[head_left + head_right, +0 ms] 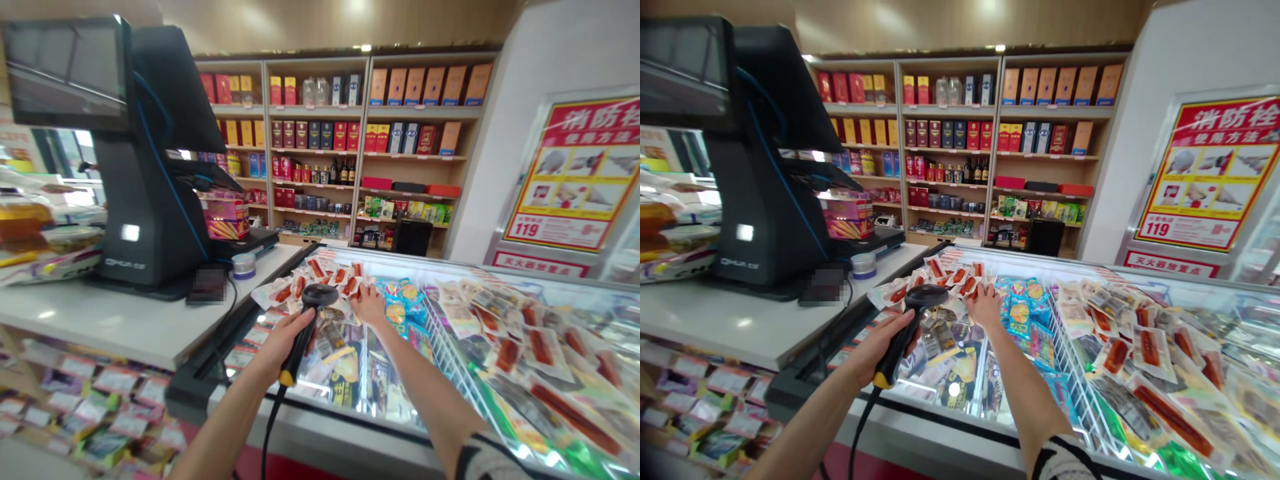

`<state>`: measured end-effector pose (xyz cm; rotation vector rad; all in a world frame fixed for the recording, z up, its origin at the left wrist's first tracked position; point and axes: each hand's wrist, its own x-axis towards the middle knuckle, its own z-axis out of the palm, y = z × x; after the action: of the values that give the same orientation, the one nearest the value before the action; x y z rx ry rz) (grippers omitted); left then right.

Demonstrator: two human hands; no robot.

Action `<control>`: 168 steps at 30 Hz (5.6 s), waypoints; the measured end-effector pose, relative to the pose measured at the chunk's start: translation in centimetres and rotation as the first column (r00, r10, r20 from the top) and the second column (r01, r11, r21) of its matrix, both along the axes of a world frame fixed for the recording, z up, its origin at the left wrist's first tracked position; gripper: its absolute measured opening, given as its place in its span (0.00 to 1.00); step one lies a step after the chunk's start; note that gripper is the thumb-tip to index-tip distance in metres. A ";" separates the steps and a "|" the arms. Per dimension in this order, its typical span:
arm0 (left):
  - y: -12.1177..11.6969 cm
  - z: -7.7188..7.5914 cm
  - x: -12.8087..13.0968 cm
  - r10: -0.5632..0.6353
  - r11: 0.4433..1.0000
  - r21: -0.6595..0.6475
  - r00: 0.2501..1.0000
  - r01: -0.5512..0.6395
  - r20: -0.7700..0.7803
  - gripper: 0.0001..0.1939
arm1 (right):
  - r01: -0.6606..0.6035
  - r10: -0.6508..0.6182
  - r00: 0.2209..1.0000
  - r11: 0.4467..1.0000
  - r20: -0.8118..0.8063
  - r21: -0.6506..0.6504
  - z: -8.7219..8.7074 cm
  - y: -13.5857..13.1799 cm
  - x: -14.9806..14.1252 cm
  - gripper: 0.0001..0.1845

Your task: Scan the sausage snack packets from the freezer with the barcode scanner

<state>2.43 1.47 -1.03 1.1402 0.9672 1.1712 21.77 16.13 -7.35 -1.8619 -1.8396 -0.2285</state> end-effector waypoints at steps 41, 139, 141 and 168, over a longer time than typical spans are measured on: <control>-3.7 -1.8 10.5 -0.160 0.984 -0.069 0.985 0.165 0.071 0.17 | 0.202 -0.194 0.969 0.979 0.156 -0.039 0.4 -16.6 17.7 0.19; -3.5 0.9 4.0 0.002 1.000 0.024 0.997 -0.004 0.071 0.17 | 0.155 -0.037 0.874 0.966 -0.484 0.206 -0.2 -9.5 10.2 0.36; -3.0 0.6 3.2 0.035 0.999 0.012 0.997 -0.036 0.062 0.17 | 0.123 0.005 0.862 0.968 -0.507 0.219 -0.1 -9.0 8.9 0.37; -3.8 0.4 7.5 -0.075 0.997 0.001 0.997 0.075 0.027 0.17 | 0.337 -0.301 0.931 0.927 0.207 -0.166 0.9 -17.3 20.6 0.22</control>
<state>9.96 -2.34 -0.60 1.1482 0.8969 1.1230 42.40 -1.14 -6.41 -2.3514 -1.7120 -0.3462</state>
